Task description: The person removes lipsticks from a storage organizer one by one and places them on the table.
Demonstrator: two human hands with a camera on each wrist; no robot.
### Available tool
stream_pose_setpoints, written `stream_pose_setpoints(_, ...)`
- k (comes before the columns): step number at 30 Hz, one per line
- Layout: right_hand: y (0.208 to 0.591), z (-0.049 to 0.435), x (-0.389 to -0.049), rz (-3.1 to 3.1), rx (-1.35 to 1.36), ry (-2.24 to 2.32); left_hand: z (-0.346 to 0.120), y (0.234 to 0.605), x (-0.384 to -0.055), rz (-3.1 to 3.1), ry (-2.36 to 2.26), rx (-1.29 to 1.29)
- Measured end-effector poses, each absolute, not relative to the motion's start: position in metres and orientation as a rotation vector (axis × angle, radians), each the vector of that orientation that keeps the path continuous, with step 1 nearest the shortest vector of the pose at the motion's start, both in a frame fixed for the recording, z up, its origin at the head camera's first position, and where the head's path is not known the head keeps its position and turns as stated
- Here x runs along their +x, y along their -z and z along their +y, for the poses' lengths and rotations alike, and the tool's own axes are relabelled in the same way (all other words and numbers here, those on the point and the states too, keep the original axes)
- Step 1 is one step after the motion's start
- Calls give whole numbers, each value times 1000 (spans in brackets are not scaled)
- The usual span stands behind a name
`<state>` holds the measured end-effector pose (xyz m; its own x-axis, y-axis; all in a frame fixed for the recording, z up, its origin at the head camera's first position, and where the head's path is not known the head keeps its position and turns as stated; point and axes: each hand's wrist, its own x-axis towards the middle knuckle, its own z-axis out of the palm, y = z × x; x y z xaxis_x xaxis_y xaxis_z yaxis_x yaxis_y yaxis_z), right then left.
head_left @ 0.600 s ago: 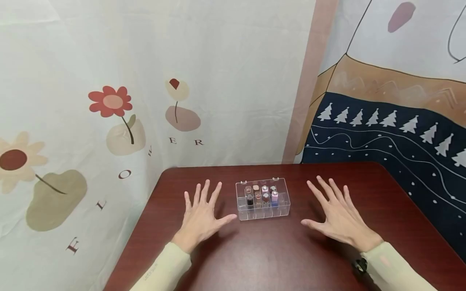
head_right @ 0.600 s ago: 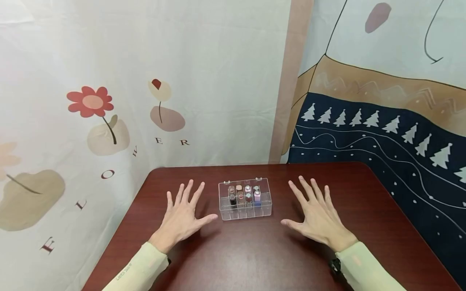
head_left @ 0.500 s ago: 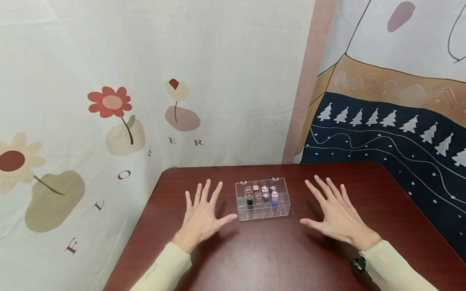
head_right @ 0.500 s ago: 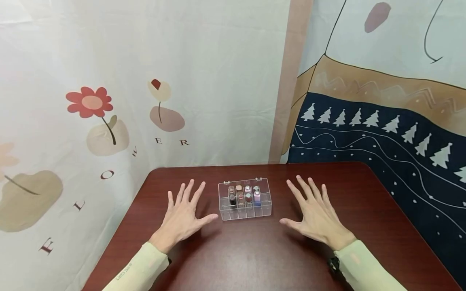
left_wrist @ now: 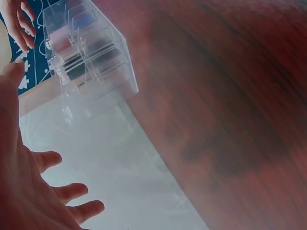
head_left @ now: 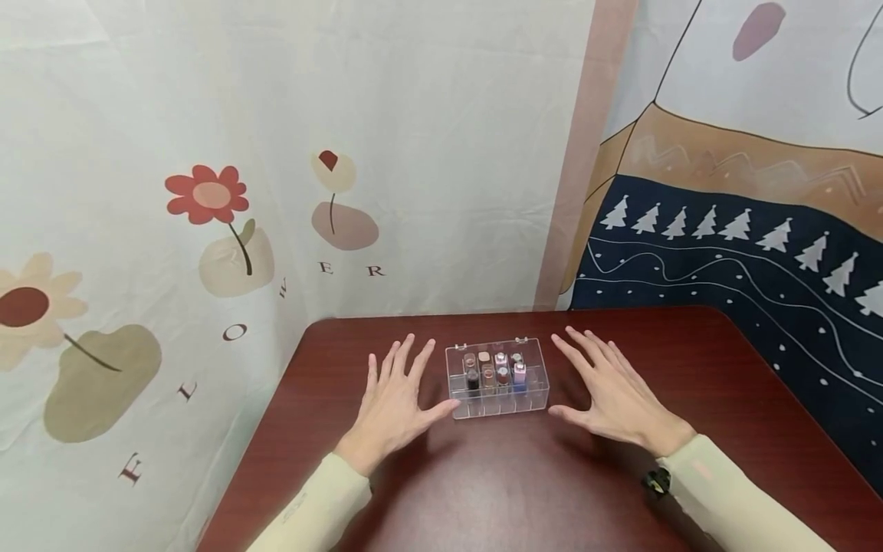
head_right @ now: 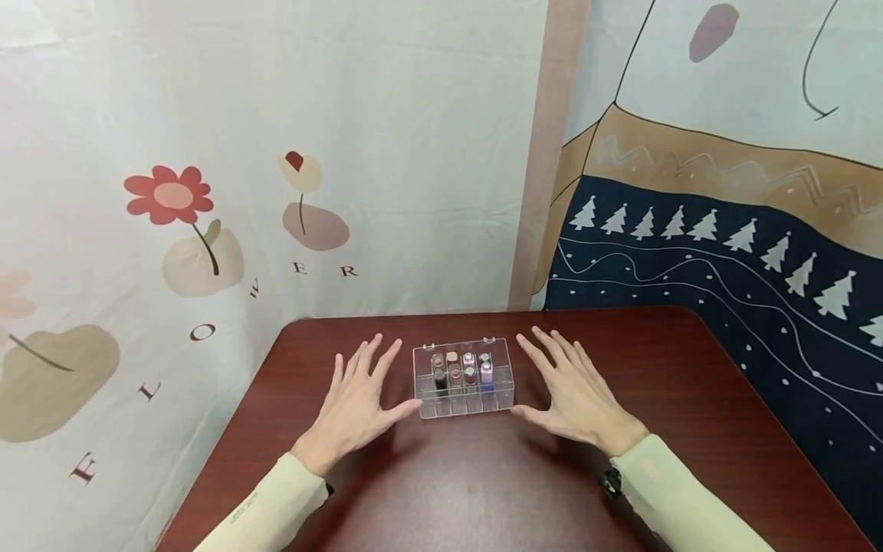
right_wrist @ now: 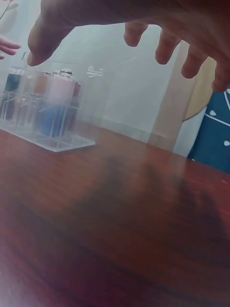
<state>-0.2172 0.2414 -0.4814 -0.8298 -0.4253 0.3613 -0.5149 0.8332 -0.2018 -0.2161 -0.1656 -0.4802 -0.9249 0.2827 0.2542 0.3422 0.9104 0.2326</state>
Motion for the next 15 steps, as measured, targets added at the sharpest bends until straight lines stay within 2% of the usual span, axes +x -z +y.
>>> stream_pose_setpoints(15,474,217,-238,-2666,859,-431,-144,474,-221,-2757,460,-589)
